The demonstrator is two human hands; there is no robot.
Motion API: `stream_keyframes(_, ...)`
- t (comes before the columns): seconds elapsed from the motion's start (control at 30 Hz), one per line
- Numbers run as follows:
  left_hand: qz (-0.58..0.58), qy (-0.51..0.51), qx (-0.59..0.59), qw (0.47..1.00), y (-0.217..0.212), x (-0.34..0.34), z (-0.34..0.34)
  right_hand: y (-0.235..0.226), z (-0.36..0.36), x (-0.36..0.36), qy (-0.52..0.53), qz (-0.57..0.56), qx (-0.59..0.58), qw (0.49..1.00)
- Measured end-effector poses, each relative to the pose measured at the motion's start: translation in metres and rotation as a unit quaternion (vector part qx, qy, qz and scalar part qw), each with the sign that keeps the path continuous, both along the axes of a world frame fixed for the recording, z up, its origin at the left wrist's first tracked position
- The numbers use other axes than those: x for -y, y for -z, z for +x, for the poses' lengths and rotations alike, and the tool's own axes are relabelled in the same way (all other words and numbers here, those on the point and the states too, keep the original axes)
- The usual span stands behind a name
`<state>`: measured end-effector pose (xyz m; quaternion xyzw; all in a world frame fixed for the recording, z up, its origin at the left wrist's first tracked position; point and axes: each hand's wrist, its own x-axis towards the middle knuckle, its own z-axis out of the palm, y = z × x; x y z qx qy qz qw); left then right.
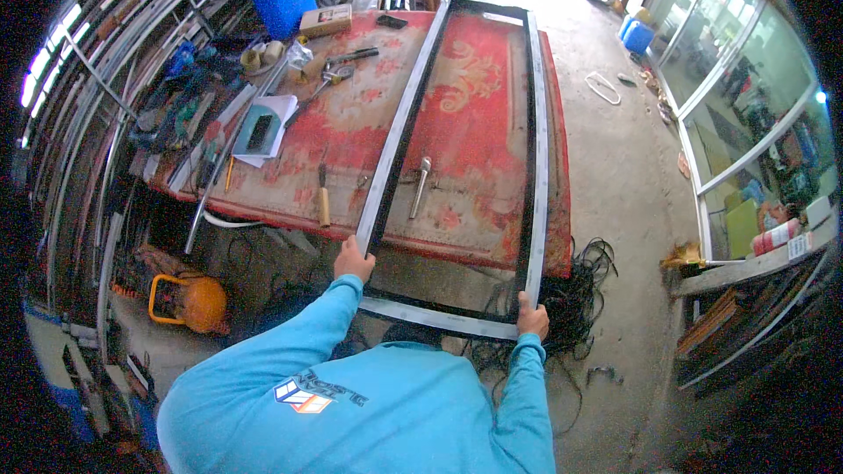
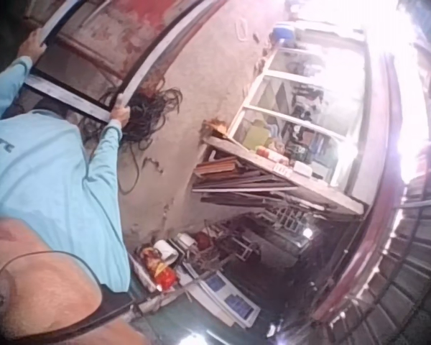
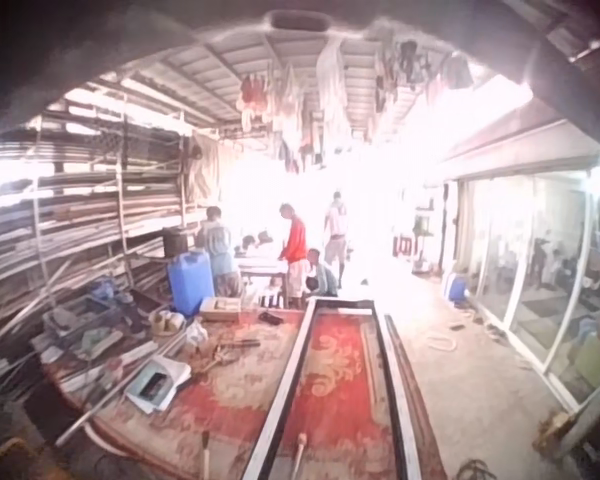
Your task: Assembling and securing the rubber seal and glass into a metal window or door frame using tools and manual pressure.
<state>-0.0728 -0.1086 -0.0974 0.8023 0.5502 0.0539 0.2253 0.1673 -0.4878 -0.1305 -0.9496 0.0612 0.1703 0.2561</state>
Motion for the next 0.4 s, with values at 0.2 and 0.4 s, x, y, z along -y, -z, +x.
stream_keyframes(0.2, 0.017, 0.000, 0.006, 1.000, -0.0008, 0.0012, 0.0003, -0.0038, -0.0017, -0.0020, 0.002, -0.004, -0.006, 1.000)
stream_keyframes(0.4, 0.011, -0.002, 0.013, 1.000, 0.0038, 0.0002, -0.0009, -0.0077, -0.0016, -0.0021, -0.001, -0.006, -0.017, 1.000)
